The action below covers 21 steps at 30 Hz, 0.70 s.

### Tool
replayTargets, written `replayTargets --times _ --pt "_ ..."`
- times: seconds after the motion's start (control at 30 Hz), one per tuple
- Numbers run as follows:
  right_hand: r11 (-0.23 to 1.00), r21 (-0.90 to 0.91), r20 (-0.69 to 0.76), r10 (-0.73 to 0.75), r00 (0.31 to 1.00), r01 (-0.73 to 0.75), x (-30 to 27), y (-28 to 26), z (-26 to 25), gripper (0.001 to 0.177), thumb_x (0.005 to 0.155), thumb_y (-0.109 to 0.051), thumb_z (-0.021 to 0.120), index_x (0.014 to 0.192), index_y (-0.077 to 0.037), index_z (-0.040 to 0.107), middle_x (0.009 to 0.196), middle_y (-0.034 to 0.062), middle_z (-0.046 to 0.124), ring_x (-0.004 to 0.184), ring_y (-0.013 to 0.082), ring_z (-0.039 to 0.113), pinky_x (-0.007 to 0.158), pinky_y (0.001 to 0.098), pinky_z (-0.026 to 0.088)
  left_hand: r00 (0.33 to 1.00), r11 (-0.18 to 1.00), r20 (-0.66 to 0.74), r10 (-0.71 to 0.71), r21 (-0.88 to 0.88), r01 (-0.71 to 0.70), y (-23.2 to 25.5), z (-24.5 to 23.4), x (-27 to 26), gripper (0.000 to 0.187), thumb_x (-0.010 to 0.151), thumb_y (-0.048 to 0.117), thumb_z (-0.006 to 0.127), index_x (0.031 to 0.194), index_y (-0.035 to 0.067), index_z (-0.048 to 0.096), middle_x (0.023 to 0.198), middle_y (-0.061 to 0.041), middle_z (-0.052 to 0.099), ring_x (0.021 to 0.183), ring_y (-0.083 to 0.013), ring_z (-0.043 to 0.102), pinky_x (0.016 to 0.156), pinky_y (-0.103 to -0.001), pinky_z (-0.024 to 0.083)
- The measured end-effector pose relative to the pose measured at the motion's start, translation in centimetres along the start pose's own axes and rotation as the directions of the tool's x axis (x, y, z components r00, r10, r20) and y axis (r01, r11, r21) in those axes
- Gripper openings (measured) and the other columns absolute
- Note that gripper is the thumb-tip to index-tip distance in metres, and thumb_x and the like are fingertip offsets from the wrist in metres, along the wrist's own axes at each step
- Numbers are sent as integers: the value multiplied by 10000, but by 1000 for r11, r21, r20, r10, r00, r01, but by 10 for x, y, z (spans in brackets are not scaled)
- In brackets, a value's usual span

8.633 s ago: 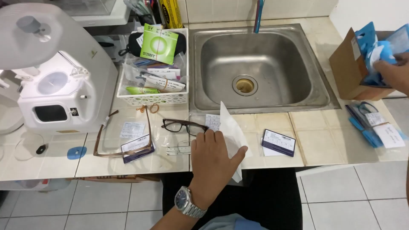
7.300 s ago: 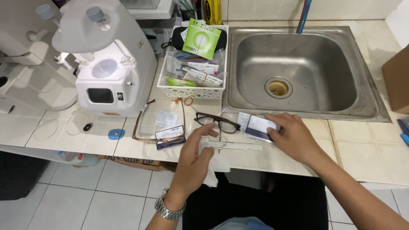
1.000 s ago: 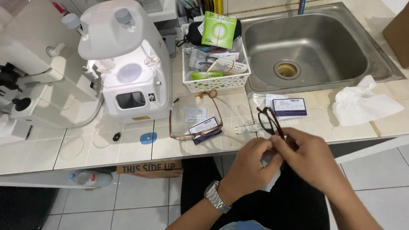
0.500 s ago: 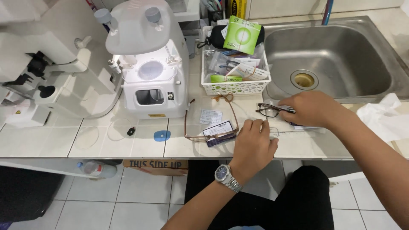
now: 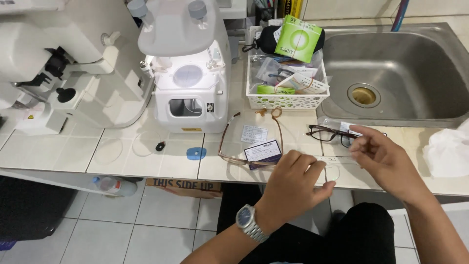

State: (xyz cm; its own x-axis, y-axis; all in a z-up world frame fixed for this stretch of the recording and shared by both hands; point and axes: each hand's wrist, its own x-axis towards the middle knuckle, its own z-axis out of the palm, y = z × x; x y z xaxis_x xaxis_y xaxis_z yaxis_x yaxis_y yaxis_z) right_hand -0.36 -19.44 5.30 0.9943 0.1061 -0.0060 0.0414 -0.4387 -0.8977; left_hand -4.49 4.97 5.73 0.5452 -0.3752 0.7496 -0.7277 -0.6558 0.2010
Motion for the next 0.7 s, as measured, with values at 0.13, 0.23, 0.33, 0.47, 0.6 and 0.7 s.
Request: replayTargets --times 0.13,0.23,0.33,0.47,0.6,0.7 --pt "995 72 -118 75 990 -67 4 -5 22 332 952 -36 673 1283 -37 690 1011 93 720 924 147 643 838 277 517 999 996 -33 14 -84 -17 -6 -49 -13 309 929 253 785 1049 -9 673 964 -134 642 875 -281 586 818 -403 519" --pt "975 -219 -189 5 982 -47 13 2 33 278 972 -115 660 1233 -110 753 1081 29 745 925 137 674 920 254 498 996 995 -48 -76 -75 72 -20 -67 -28 295 931 260 779 1051 5 693 978 -122 665 891 -261 617 822 -397 533" --pt "873 -480 -168 -187 968 86 16 27 38 322 967 -90 616 1232 -170 780 1069 -1 701 940 216 618 909 329 472 988 988 -57 -146 -63 142 -27 -74 -41 291 909 254 795 1055 25 691 971 -101 658 878 -249 618 820 -404 526" --pt "610 -732 -77 -516 853 303 26 56 36 307 951 -82 665 1210 -175 800 1106 52 673 943 342 568 920 453 465 992 992 -62 -108 -79 103 -23 -73 -40 323 902 276 811 1060 16 701 1026 -100 673 892 -246 631 831 -411 521" --pt "591 -742 -70 -538 840 317 20 54 39 270 928 -103 729 1178 -172 803 1162 77 653 998 316 601 950 455 448 993 993 -77 -94 -80 87 -24 -64 -37 315 924 290 788 1066 23 701 988 -104 667 869 -245 622 825 -403 518" --pt "642 -719 -165 -530 832 266 9 54 37 310 938 -125 752 1244 -161 783 1185 86 632 1070 342 595 1008 464 476 995 996 -61 -81 -50 78 -20 -58 -33 331 926 318 794 1071 34 707 982 -103 663 882 -252 607 797 -393 507"
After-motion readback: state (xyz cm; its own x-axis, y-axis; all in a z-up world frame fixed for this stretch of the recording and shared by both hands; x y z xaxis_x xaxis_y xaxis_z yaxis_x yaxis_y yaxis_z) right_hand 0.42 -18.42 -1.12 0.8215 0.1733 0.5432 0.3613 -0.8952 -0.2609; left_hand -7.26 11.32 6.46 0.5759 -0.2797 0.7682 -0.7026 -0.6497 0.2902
